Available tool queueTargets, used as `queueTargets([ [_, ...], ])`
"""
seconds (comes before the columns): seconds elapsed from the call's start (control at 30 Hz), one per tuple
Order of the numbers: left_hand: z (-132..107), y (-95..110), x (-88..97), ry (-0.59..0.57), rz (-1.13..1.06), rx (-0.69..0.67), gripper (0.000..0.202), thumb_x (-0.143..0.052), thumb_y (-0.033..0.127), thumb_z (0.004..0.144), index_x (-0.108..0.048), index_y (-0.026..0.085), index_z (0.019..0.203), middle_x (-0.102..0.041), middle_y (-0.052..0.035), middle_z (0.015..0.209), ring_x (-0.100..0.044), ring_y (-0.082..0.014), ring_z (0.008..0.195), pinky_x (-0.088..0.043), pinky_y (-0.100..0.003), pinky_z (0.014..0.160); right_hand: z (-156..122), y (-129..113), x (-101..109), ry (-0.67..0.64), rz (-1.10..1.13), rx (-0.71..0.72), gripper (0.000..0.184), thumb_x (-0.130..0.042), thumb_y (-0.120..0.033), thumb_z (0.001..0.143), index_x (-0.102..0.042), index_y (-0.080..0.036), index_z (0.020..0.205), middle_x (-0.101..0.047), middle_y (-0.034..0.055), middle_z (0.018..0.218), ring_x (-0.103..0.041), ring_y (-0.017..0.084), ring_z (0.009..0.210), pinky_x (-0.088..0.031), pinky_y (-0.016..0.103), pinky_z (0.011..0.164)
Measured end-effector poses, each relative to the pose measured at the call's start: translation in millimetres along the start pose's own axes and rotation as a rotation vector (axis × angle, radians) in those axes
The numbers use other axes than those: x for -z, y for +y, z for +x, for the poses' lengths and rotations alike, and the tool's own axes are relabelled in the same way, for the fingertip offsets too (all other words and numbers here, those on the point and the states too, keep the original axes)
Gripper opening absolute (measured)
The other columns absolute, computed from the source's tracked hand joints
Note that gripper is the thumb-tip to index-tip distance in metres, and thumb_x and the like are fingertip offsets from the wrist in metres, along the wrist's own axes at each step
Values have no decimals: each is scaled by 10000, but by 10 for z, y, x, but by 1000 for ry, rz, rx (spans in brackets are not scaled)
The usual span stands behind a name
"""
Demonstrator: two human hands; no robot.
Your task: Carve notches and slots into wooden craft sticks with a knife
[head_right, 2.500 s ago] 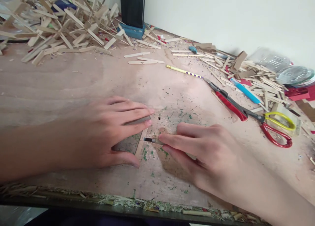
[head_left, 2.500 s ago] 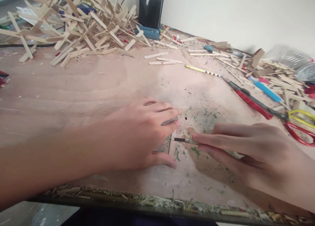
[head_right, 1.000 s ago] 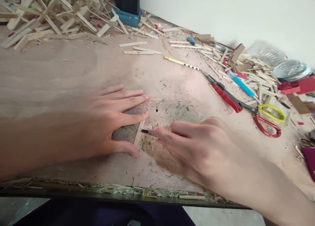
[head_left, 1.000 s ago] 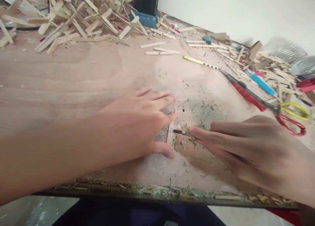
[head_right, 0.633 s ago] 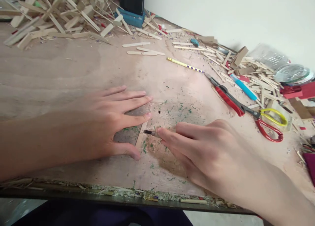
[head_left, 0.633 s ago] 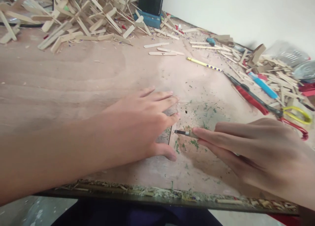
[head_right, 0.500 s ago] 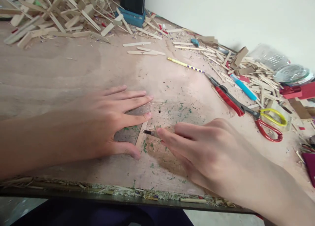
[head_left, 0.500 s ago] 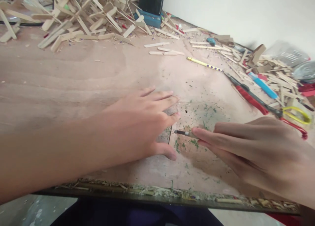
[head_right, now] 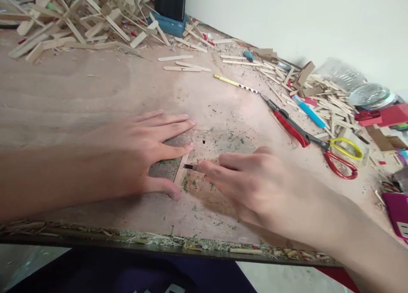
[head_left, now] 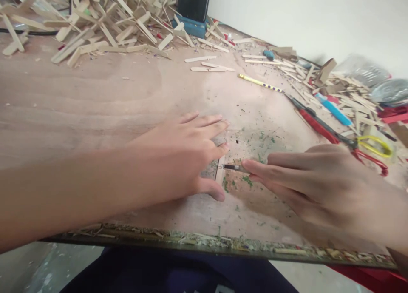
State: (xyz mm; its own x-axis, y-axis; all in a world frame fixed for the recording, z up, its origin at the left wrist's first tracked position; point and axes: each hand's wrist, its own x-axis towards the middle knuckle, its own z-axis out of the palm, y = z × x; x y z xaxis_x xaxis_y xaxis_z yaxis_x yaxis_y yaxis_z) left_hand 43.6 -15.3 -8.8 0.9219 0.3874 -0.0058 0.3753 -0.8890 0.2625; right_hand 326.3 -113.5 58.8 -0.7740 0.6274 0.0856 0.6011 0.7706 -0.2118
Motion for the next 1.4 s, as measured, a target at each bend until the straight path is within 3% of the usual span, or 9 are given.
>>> queueTargets([
  [0.17, 13, 6, 12, -31, -9, 21, 984, -893, 917, 1024, -833, 169, 1661, -470, -278, 1981, -441, -496, 1892, -354, -665, 1573, -200, 177, -114, -19, -74, 77, 395, -390, -155, 1325, -654, -131, 1618, -831, 62, 1076, -752, 172, 777, -480, 349, 636],
  [0.3, -2, -12, -20, 0, -12, 3, 1014, -892, 946, 1001, -829, 180, 1663, -464, -292, 1979, -458, -511, 1880, -379, -698, 1557, -253, 246, -187, 27, -136, 119, 453, -287, -176, 1355, -647, -93, 1619, -736, 30, 990, -597, 167, 681, -418, 382, 603],
  [0.5, -49, -33, -46, 55, -12, -8, 966, -848, 960, 1028, -850, 206, 1632, -509, -260, 1969, -502, -492, 1858, -389, -661, 1555, -203, 213, -146, 35, -201, 137, 406, -336, -105, 1338, -668, -103, 1572, -607, -30, 873, -419, 166, 617, -340, 415, 572],
  [0.63, -35, -40, -75, 38, -33, 21, 1002, -863, 986, 993, -839, 239, 1660, -473, -229, 1998, -477, -507, 1869, -358, -679, 1565, -118, 214, -77, -6, -137, 117, 427, -297, -140, 1358, -662, -96, 1576, -637, -21, 902, -557, 144, 665, -389, 364, 593],
  [0.77, -8, -8, -33, -18, -56, 59, 1035, -851, 995, 996, -809, 247, 1709, -411, -229, 2025, -422, -504, 1899, -322, -676, 1580, -46, 213, -54, -5, -4, 73, 347, -370, -192, 1379, -692, -131, 1493, -718, -25, 923, -573, 103, 635, -398, 306, 591],
  [0.87, 10, 25, 37, -99, -55, 81, 1037, -882, 961, 998, -793, 233, 1731, -389, -230, 2031, -364, -491, 1928, -268, -630, 1606, -67, 165, -57, -13, -32, 59, 351, -379, -170, 1362, -686, -124, 1526, -771, 2, 975, -610, 117, 657, -398, 334, 586],
  [1.03, 16, 37, 76, -91, -63, 91, 1086, -881, 979, 981, -774, 223, 1752, -358, -227, 2044, -354, -515, 1926, -257, -663, 1609, -74, 56, 29, -25, -110, 72, 385, -361, -130, 1323, -709, -119, 1487, -840, 69, 1060, -665, 178, 679, -432, 417, 600],
  [1.2, 17, 39, 80, -101, -47, 66, 1038, -881, 953, 1003, -812, 189, 1703, -412, -251, 2021, -378, -511, 1918, -288, -634, 1605, 20, 26, 91, -58, -109, 83, 417, -265, -192, 1365, -659, -137, 1488, -869, 61, 1059, -791, 149, 753, -478, 380, 603],
  [1.4, 42, 28, 57, -78, -30, 44, 1023, -875, 952, 1010, -835, 167, 1665, -438, -274, 2008, -393, -539, 1905, -309, -673, 1592, -45, -96, -5, -6, -117, -9, 378, -316, -200, 1372, -667, -122, 1488, -651, -43, 855, -457, 130, 558, -351, 368, 548],
])
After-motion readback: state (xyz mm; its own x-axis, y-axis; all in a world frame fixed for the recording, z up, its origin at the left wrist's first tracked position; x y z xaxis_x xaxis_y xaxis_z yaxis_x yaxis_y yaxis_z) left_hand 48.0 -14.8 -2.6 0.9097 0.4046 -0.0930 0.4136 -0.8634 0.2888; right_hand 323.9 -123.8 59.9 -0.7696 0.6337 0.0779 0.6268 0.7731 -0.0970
